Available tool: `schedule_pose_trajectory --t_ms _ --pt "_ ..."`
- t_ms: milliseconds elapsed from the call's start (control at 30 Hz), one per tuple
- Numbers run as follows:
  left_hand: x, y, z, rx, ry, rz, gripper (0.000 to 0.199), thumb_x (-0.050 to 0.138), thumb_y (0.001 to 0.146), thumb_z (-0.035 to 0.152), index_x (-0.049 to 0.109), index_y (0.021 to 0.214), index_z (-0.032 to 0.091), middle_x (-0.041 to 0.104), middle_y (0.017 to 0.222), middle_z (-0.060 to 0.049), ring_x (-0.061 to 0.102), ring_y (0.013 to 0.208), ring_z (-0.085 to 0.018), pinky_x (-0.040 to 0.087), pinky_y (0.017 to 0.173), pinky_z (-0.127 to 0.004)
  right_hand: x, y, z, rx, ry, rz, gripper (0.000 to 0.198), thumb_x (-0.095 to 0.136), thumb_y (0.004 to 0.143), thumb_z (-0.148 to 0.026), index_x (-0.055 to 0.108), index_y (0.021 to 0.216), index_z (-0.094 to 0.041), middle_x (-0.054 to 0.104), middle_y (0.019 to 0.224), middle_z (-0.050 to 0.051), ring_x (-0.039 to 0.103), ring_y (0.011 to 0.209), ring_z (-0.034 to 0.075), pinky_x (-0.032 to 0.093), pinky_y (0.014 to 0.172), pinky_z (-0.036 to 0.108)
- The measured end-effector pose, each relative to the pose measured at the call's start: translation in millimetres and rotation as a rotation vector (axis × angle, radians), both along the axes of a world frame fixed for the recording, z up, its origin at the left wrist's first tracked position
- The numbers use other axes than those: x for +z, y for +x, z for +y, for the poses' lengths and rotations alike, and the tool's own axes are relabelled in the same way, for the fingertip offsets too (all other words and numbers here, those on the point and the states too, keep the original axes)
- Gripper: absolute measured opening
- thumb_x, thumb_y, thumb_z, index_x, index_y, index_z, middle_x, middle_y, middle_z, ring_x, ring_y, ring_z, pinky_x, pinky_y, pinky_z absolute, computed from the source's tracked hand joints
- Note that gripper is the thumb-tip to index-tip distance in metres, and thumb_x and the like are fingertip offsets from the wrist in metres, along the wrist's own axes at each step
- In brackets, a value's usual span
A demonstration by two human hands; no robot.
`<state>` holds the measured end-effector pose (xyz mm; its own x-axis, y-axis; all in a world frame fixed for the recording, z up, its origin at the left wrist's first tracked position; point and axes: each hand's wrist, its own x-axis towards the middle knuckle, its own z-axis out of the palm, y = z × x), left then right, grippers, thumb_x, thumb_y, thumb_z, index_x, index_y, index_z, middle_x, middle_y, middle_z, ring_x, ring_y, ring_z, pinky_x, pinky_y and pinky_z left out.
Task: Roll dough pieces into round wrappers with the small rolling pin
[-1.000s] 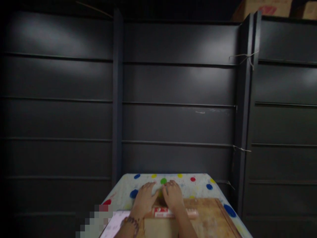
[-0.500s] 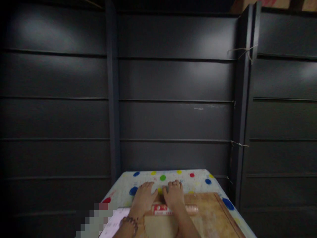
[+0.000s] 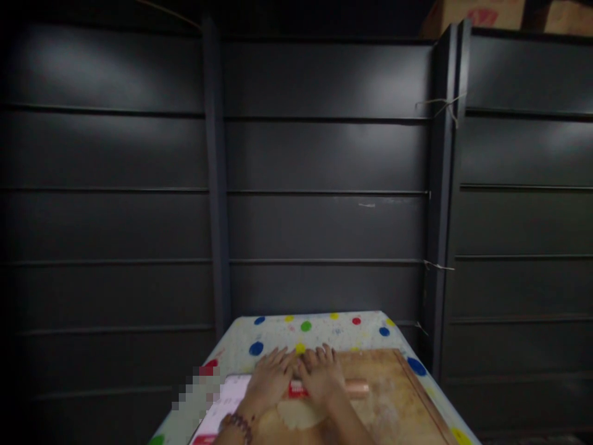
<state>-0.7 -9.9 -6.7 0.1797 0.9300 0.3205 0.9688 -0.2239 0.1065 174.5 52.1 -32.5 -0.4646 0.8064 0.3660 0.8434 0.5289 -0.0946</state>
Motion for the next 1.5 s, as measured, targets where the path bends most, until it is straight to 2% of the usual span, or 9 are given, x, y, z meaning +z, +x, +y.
schedule_pose_trajectory --t_ms 167,300,433,533,700,900,1200,1400,1500 --pt "2.0 11.7 7.1 -0.027 0.015 0.025 0.036 0.060 0.095 0.039 0.058 0.126 0.022 0.057 0.135 -0.009 0.059 0.115 -0.025 0.050 0.098 -0.050 -4.5 -0.8 -21.1 0.024 0.052 0.067 0.038 0.035 0.101 -0.032 0.064 0.126 -0.029 0.064 0.134 0.006 0.048 0.132 0.030 0.030 0.112 0.050" --pt "-12.9 12.9 -2.3 -0.016 0.022 0.062 0.035 0.043 0.098 0.017 0.062 0.128 0.020 0.059 0.139 -0.011 0.054 0.127 -0.026 0.041 0.108 -0.049 -6.6 -2.9 -36.6 -0.029 0.034 0.130 0.040 0.035 0.101 -0.034 0.066 0.124 -0.025 0.063 0.135 0.007 0.049 0.132 0.029 0.030 0.113 0.048" --pt "-29.0 9.3 -13.7 0.011 0.045 0.140 0.050 0.038 0.090 0.007 0.060 0.133 0.017 0.058 0.140 -0.013 0.053 0.131 -0.029 0.040 0.109 -0.048 -7.8 -5.3 -51.8 -0.035 -0.033 0.083 0.044 0.035 0.096 -0.020 0.064 0.129 -0.022 0.058 0.140 0.009 0.048 0.134 0.029 0.039 0.108 0.046" --pt "-32.1 8.7 -21.0 0.045 0.025 0.173 0.057 0.033 0.086 0.002 0.059 0.135 0.015 0.059 0.139 -0.013 0.056 0.127 -0.027 0.044 0.108 -0.045 -9.1 -5.4 -63.3 -0.011 -0.036 0.012 0.051 0.037 0.090 -0.011 0.060 0.135 -0.019 0.052 0.145 0.010 0.043 0.138 0.029 0.039 0.110 0.047" --pt "-36.0 6.2 -30.0 0.020 0.086 0.109 0.054 0.034 0.086 0.005 0.065 0.128 0.020 0.063 0.134 -0.009 0.059 0.124 -0.027 0.047 0.106 -0.045 -14.7 -0.4 -74.4 0.010 -0.049 0.047 0.054 0.032 0.091 -0.011 0.055 0.140 -0.020 0.047 0.148 0.007 0.040 0.140 0.025 0.035 0.114 0.045" --pt "-48.0 -1.4 -26.5 -0.021 0.046 0.082 0.051 0.036 0.092 0.013 0.060 0.135 0.024 0.056 0.142 -0.006 0.052 0.132 -0.025 0.042 0.112 -0.044 -21.7 4.2 -70.2 0.030 -0.085 0.083 0.052 0.036 0.093 -0.019 0.054 0.141 -0.028 0.051 0.145 0.001 0.047 0.135 0.024 0.041 0.111 0.039" --pt "-29.1 9.3 -29.5 0.035 0.034 0.001 0.044 0.036 0.095 0.021 0.065 0.128 0.024 0.060 0.139 -0.005 0.052 0.132 -0.025 0.038 0.113 -0.045 -6.7 17.7 -63.5 0.212 -0.055 0.179 0.047 0.033 0.098 -0.028 0.058 0.138 -0.022 0.054 0.142 0.005 0.049 0.134 0.024 0.037 0.114 0.041" --pt "-14.5 14.8 -25.3 0.041 0.009 0.079 0.042 0.041 0.092 0.020 0.065 0.127 0.020 0.063 0.135 -0.010 0.056 0.127 -0.027 0.041 0.108 -0.046 4.1 10.5 -50.7 0.171 -0.054 0.215 0.045 0.031 0.100 -0.025 0.063 0.131 -0.022 0.059 0.140 0.007 0.052 0.131 0.023 0.035 0.114 0.039" --pt "-11.2 13.8 -18.2 0.027 0.019 0.126 0.042 0.043 0.088 0.018 0.065 0.125 0.020 0.067 0.129 -0.011 0.060 0.119 -0.029 0.043 0.103 -0.047 12.8 10.8 -44.2 0.227 -0.114 0.243 0.043 0.038 0.100 -0.034 0.059 0.136 -0.024 0.056 0.143 0.008 0.048 0.134 0.025 0.032 0.115 0.042"
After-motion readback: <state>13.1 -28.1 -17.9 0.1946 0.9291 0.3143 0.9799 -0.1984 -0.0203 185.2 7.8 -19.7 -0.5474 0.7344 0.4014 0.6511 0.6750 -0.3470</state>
